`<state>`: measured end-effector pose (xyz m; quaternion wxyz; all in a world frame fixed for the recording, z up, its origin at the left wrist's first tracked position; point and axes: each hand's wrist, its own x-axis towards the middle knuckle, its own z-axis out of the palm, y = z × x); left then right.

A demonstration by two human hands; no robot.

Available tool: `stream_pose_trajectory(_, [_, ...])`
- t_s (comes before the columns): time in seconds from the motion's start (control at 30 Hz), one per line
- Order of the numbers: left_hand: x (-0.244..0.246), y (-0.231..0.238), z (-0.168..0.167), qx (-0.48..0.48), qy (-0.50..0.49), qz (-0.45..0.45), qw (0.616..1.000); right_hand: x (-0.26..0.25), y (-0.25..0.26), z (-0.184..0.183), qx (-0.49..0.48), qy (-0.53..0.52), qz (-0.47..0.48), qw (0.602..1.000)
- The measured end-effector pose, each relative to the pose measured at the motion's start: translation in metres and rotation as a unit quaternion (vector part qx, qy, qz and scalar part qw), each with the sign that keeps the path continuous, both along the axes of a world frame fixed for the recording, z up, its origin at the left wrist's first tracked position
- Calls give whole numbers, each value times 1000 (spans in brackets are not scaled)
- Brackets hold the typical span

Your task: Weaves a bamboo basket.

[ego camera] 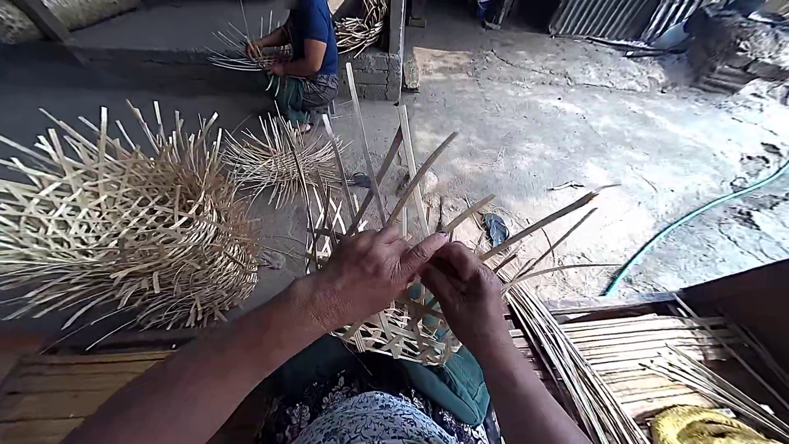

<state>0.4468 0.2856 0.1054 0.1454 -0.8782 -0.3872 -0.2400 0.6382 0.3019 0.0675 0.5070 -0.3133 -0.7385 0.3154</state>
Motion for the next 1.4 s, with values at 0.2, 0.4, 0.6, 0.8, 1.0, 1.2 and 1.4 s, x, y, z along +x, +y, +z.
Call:
stream_pose_trajectory(0.2, [-11,2,39,14,-104,15,994,18,-12,45,88,-42,-85,992])
stream_pose_trajectory(0.4, [-20,-11,13,-148,-269,-54,950,14,-15,48,84,-215,-101,968])
stream_pose_trajectory(0.6, [-43,-2,4,-245,-338,-42,908,16,8,28,-16,5,87,996])
stream_pose_trajectory(0.8, [-33,12,-14,-26,-190,16,981,17,18,-4,161,5,16,987])
stream_pose_trajectory(1.0, [-9,8,-13,55,-99,56,992,13,-9,7,257,-203,-240,914])
stream_pose_trajectory(1.2, [-5,0,13,-210,-313,68,924,19,-6,13,235,-233,-173,928])
stream_pose_trajectory(1.4, [-14,-2,16,-345,-436,-16,831,20,-1,37,118,-268,-91,952])
